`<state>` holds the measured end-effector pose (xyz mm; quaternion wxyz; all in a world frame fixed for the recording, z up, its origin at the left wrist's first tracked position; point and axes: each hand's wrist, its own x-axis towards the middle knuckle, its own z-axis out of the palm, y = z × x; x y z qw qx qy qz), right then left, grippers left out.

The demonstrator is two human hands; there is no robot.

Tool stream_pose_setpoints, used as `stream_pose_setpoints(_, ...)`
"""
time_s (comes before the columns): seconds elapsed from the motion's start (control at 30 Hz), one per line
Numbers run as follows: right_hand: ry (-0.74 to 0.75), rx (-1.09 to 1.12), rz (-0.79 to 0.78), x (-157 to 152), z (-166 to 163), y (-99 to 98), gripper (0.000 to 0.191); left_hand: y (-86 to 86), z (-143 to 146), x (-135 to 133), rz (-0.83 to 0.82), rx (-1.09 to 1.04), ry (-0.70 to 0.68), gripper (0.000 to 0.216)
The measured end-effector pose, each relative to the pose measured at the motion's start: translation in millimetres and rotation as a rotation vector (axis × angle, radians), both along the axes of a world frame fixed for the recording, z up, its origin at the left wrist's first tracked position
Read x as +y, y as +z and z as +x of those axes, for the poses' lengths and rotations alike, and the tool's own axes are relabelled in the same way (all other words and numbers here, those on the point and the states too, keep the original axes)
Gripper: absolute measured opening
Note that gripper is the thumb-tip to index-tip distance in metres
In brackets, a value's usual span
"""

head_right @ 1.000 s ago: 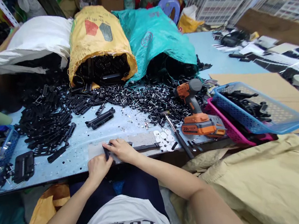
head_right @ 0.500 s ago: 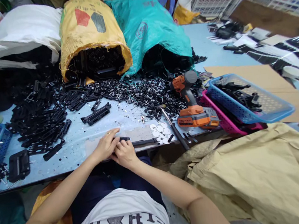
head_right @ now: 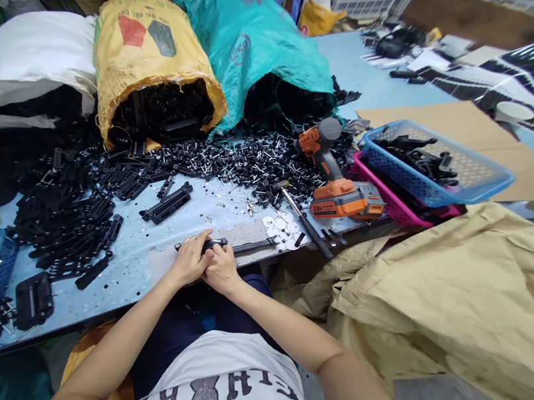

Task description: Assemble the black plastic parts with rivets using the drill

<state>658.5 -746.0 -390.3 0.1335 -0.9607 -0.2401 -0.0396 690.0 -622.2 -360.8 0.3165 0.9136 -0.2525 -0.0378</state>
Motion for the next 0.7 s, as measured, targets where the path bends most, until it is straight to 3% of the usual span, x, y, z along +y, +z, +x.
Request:
stream_pose_setpoints(0.13,0.068,-0.141,-0.016,-40.7,3.6,18.2,0.03,-2.4,-9.2,1.3,0.082,-0.091,-0.062,0.051)
stream_pose_setpoints(0.23,0.083,-0.249,-0.069,-84.0,18.1,24.6,0.056,-3.4,-14.0,0.5,0.232,-0.181,-0.1,0.05)
stream_pose_setpoints(0.4,0.169,-0.202,-0.178,-119.1,44.0,28.2,0.061,9.5,-4.6,9.7,0.352,-0.189,-0.059,0.044)
stream_pose_setpoints(0.53,0.454,-0.156,0.073,-108.8,33.9,53.0,0.06,36.5,-19.7,28.8,0.17,-0.163,-0.093,0.052)
stream_pose_setpoints(0.63,0.646,0.055,0.385,-90.6,17.8,77.4,0.057,54.0,-54.8,31.4,-0.156,-0.108,-0.114,0.056)
stream_pose_setpoints(0.7,0.67,0.192,0.576,-76.7,11.9,89.1,0.058,59.7,-78.0,27.9,-0.356,-0.048,-0.024,0.055)
